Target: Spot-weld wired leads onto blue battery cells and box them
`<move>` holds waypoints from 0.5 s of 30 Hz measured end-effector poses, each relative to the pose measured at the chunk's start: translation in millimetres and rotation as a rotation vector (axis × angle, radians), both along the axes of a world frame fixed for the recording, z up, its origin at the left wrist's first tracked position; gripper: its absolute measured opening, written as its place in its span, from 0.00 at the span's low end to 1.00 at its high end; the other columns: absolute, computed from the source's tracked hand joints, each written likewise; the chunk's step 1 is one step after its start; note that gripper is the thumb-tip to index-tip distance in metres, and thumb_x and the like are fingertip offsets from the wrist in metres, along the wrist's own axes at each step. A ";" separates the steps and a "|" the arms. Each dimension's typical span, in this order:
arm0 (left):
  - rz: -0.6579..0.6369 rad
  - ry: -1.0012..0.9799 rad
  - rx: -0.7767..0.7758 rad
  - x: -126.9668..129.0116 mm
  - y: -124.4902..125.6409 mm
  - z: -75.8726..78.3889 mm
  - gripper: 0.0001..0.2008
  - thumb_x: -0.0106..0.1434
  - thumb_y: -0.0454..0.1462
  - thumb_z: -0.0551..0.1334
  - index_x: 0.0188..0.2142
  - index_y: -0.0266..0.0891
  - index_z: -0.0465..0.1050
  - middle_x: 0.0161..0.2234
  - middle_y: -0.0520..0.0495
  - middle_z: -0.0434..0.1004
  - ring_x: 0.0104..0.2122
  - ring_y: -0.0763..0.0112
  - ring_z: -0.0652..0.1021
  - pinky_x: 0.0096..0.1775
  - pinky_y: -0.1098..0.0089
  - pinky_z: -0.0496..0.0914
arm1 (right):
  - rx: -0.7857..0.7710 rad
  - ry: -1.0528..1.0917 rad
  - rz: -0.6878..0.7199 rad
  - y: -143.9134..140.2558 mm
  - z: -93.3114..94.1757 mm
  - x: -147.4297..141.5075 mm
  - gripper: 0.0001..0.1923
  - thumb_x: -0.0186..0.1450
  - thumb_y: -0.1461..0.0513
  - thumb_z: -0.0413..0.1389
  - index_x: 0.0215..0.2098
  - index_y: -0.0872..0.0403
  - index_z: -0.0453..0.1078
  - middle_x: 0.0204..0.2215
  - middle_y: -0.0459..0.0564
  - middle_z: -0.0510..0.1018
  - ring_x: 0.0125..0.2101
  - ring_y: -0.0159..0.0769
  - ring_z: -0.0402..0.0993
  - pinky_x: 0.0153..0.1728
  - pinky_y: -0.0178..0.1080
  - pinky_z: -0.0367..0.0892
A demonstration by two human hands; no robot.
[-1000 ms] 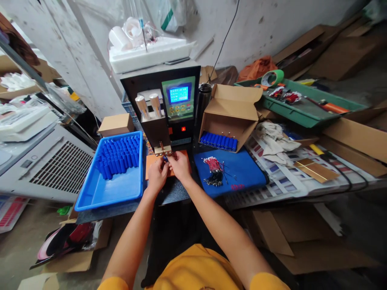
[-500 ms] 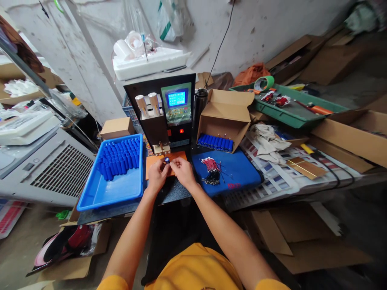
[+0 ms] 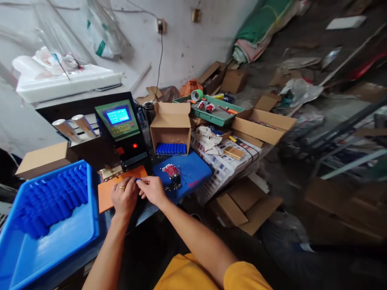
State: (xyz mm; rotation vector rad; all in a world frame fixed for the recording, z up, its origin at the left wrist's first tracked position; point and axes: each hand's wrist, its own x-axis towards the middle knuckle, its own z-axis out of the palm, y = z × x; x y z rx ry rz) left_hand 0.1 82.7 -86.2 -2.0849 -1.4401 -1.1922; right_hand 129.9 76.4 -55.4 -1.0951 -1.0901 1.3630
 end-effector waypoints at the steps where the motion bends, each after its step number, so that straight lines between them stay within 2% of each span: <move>1: -0.022 0.003 0.012 4.3 1.4 2.8 0.11 0.67 0.39 0.59 0.45 0.39 0.75 0.43 0.39 0.80 0.41 0.61 0.79 0.43 0.63 0.65 | 0.006 0.025 -0.024 1.9 -0.8 4.6 0.18 0.57 0.48 0.61 0.29 0.56 0.75 0.18 0.44 0.73 0.16 0.29 0.68 0.14 0.30 0.66; 5: -0.111 0.021 0.023 11.5 1.8 10.6 0.11 0.66 0.40 0.60 0.46 0.40 0.74 0.44 0.40 0.80 0.40 0.62 0.79 0.43 0.62 0.65 | 0.108 -0.044 -0.187 15.4 -5.8 44.9 0.19 0.60 0.49 0.59 0.37 0.56 0.77 0.21 0.45 0.75 0.19 0.31 0.71 0.20 0.33 0.71; 7: -0.139 0.011 -0.005 8.7 -0.2 10.1 0.09 0.67 0.41 0.60 0.43 0.41 0.75 0.40 0.42 0.81 0.38 0.63 0.79 0.41 0.63 0.66 | 0.201 -0.224 -0.350 25.9 -8.4 78.0 0.18 0.63 0.52 0.57 0.43 0.56 0.77 0.25 0.48 0.77 0.23 0.34 0.73 0.25 0.36 0.74; 10: -0.184 0.008 -0.076 4.2 -2.9 6.7 0.07 0.67 0.40 0.59 0.39 0.41 0.75 0.35 0.45 0.81 0.34 0.64 0.79 0.38 0.64 0.66 | 0.372 -0.656 -0.558 44.8 -7.6 130.8 0.16 0.66 0.58 0.55 0.47 0.56 0.77 0.35 0.55 0.79 0.35 0.39 0.76 0.42 0.41 0.74; 12: -0.204 0.031 -0.091 3.8 -3.6 5.0 0.07 0.67 0.40 0.59 0.38 0.41 0.75 0.35 0.46 0.81 0.33 0.64 0.78 0.37 0.64 0.66 | 0.411 -0.929 -0.571 57.9 -3.4 158.8 0.17 0.68 0.61 0.52 0.51 0.58 0.76 0.40 0.59 0.79 0.41 0.42 0.77 0.48 0.41 0.71; 15: -0.206 0.044 -0.068 6.0 -3.7 4.7 0.06 0.67 0.39 0.60 0.38 0.41 0.75 0.35 0.45 0.81 0.33 0.63 0.78 0.37 0.64 0.66 | 0.338 -1.277 -0.482 74.7 4.9 181.5 0.21 0.70 0.64 0.48 0.57 0.61 0.71 0.43 0.62 0.77 0.44 0.44 0.76 0.49 0.40 0.70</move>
